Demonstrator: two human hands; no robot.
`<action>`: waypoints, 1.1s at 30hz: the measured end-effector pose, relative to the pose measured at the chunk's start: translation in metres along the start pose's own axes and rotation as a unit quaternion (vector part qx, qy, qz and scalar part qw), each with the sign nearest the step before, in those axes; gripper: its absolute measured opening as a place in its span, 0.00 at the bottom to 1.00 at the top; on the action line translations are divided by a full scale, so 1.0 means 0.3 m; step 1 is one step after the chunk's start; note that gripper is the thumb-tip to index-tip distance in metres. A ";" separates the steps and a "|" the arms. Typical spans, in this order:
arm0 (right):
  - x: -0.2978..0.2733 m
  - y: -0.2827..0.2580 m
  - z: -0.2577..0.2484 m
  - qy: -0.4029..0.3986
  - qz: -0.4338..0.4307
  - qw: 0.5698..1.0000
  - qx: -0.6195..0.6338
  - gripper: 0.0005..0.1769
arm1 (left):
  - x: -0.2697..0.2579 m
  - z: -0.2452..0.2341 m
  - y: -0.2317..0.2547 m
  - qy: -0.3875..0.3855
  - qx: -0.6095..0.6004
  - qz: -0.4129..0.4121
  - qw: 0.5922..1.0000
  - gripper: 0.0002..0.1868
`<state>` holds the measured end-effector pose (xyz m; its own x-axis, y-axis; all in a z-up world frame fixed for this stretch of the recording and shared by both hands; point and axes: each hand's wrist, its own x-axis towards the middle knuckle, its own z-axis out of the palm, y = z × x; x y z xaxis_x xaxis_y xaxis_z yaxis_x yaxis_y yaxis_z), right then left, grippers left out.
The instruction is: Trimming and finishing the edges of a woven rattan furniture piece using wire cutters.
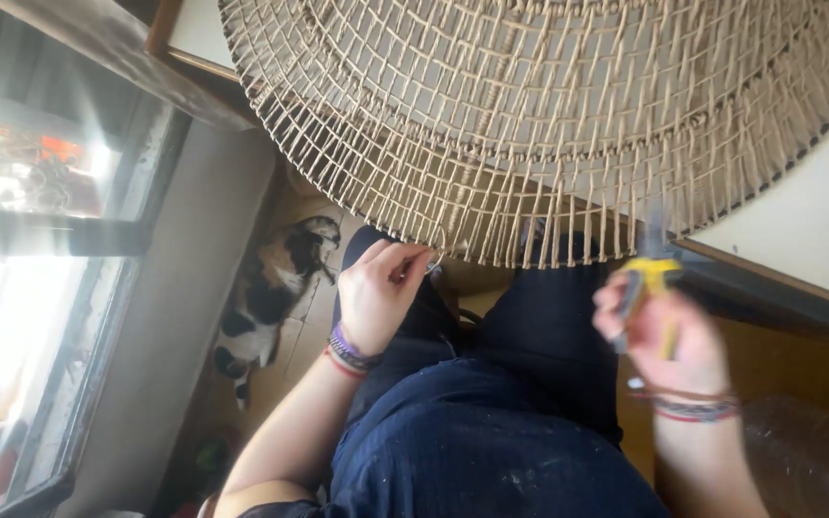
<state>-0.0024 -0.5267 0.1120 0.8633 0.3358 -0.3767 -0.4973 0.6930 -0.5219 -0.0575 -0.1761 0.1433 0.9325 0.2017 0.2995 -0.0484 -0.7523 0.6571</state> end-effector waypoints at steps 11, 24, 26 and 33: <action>0.017 0.344 0.215 -0.117 0.181 0.909 -0.358 0.25 | 0.086 0.076 -0.140 0.042 0.088 0.205 0.974 0.04; 0.067 0.354 0.252 -0.090 0.183 0.913 -0.352 0.28 | 0.104 0.143 -0.136 0.014 0.105 0.238 0.965 0.08; 0.089 0.347 0.286 -0.073 0.195 0.902 -0.379 0.28 | 0.116 0.139 -0.134 -0.045 0.040 0.177 0.982 0.05; 0.029 0.243 0.187 -0.052 0.116 0.710 -0.693 0.13 | 0.145 0.122 -0.200 -0.098 -0.061 0.060 0.991 0.05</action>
<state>-0.0263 -0.4374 0.1136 0.7107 0.4330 -0.5545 -0.1726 -0.6568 -0.7340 -0.0009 -0.1452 0.0917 0.9685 -0.0197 0.2484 -0.1953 -0.6790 0.7076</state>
